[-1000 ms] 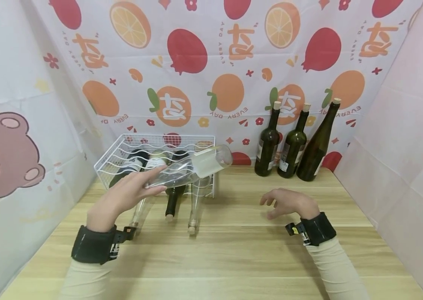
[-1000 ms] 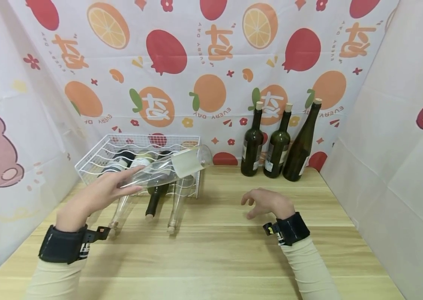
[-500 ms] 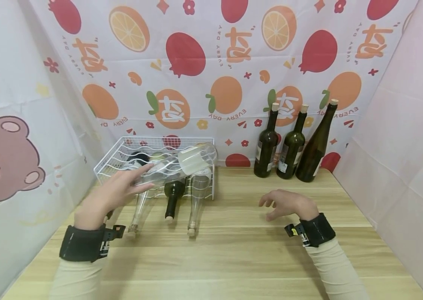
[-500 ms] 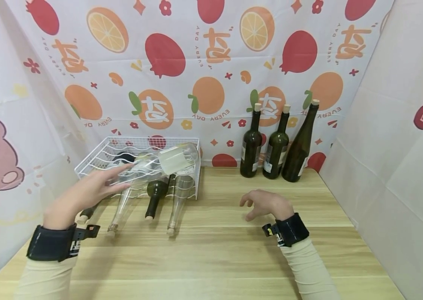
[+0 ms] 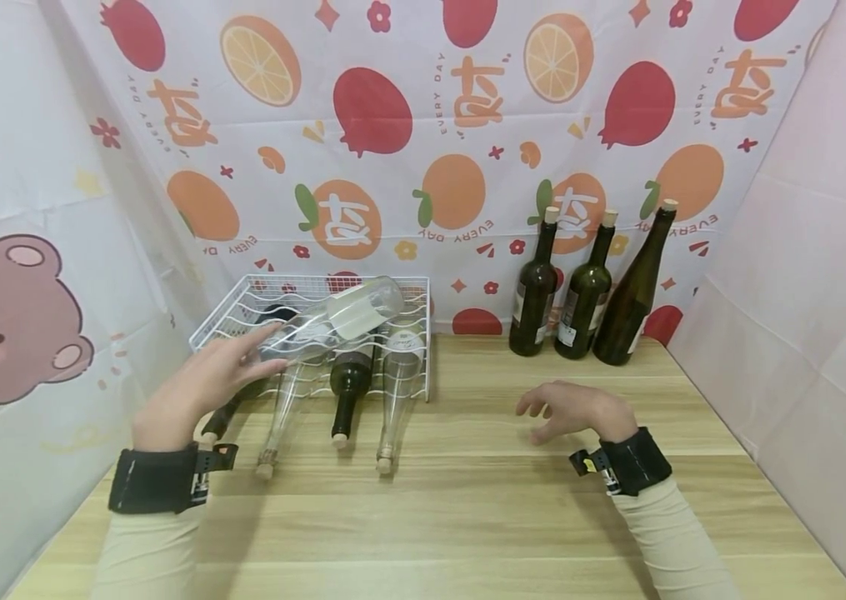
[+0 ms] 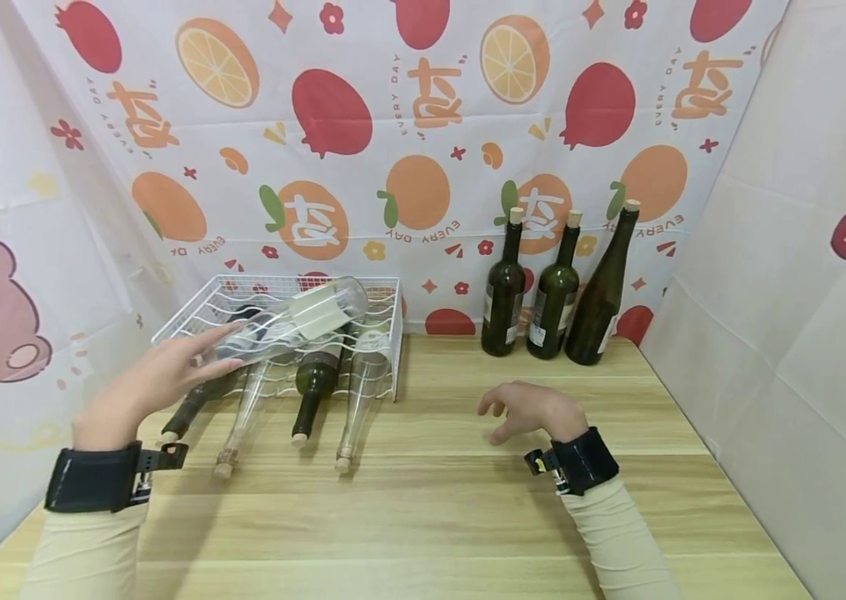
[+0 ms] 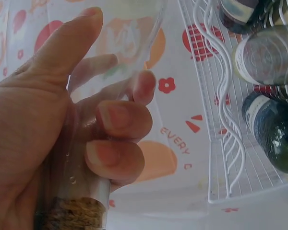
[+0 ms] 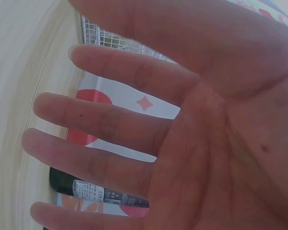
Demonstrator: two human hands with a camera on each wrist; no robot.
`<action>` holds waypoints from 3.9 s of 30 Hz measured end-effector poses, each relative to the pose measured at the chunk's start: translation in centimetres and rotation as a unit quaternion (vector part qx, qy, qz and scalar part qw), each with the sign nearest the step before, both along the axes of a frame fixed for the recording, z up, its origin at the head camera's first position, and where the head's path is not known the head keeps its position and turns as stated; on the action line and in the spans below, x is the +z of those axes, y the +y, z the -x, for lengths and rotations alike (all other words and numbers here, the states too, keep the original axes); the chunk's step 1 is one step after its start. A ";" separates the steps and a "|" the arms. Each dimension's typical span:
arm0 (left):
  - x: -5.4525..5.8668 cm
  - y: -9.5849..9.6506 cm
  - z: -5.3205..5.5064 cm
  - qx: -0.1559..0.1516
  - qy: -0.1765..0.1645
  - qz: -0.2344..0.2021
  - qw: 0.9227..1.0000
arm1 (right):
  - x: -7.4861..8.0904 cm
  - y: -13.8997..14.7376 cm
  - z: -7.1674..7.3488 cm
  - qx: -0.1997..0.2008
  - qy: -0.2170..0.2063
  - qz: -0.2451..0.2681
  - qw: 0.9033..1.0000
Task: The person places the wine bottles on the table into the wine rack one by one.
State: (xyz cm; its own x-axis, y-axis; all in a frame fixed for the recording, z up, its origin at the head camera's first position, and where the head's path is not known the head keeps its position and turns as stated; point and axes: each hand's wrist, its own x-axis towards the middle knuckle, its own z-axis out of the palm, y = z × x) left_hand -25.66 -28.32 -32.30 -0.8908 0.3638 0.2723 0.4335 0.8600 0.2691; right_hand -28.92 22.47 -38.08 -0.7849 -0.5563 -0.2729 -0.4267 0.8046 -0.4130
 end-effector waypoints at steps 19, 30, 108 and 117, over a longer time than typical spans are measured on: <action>0.2 -3.2 1.2 0.039 -0.020 0.000 0.999 | 0.2 -0.1 -0.1 -0.002 -0.011 0.004 1.000; 0.1 -4.5 1.7 0.044 -0.016 0.000 0.999 | 0.3 -0.1 -0.2 -0.001 -0.006 0.001 1.000; -3.5 -7.5 2.8 0.179 -0.016 -0.016 0.984 | -0.2 0.5 0.2 -0.005 -0.001 0.000 1.000; -4.2 -7.1 2.9 0.155 -0.033 -0.022 0.987 | 0.1 0.3 -0.1 -0.008 -0.008 0.004 1.000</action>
